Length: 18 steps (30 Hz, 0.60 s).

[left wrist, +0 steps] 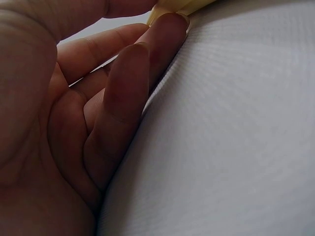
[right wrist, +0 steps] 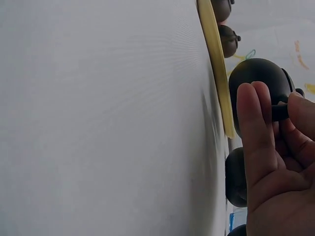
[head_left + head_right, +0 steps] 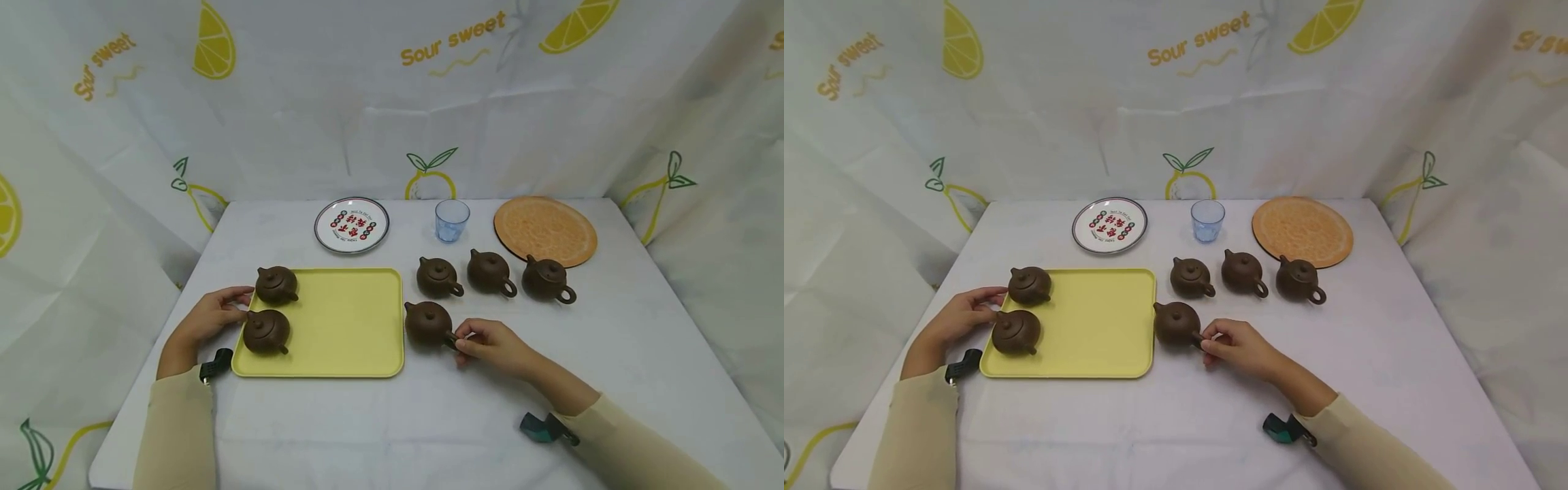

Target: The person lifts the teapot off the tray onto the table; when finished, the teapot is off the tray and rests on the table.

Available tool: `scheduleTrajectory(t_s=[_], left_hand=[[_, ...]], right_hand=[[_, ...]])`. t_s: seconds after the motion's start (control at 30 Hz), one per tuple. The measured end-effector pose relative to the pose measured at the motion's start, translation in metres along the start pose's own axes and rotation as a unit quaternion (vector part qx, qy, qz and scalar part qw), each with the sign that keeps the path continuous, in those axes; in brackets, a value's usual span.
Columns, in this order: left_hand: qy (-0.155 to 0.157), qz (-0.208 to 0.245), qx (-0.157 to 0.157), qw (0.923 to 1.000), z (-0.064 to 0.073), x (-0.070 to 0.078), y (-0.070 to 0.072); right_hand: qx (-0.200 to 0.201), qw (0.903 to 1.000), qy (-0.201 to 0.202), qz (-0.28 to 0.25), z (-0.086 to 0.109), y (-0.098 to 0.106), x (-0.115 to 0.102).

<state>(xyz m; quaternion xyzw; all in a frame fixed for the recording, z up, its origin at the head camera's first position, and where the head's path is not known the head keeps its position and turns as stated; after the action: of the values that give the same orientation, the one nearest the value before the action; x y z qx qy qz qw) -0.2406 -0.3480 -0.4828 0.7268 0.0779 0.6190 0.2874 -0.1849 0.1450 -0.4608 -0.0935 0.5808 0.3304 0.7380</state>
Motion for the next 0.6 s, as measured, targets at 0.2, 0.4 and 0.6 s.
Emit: scheduleTrajectory(t_s=[0.2, 0.4, 0.6], left_hand=[[-0.006, -0.001, 0.003, 1.0000, 0.000, 0.000, 0.001], [-0.007, 0.000, 0.006, 1.0000, -0.001, -0.003, 0.002], [-0.008, -0.003, 0.008, 0.9999, 0.001, -0.003, 0.001]], right_hand=[[-0.017, 0.9999, -0.001, 0.001, 0.004, 0.003, 0.007], [-0.032, 0.9993, -0.014, -0.012, 0.005, 0.000, 0.013], [-0.033, 0.9993, -0.012, -0.007, 0.006, 0.001, 0.014]])
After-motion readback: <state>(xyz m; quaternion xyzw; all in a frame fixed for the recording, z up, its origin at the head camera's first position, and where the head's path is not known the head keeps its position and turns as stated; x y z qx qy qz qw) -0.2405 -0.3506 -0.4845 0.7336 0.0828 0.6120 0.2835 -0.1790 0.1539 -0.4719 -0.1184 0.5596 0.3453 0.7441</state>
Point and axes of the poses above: each hand's wrist, its own z-axis away from the middle knuckle, its own y-axis out of the back of the hand, x = y × z, the point moved 9 cm from there along -z, towards the middle knuckle, and after that the axes turned 14 degrees about -y, right-handed, at the moved point
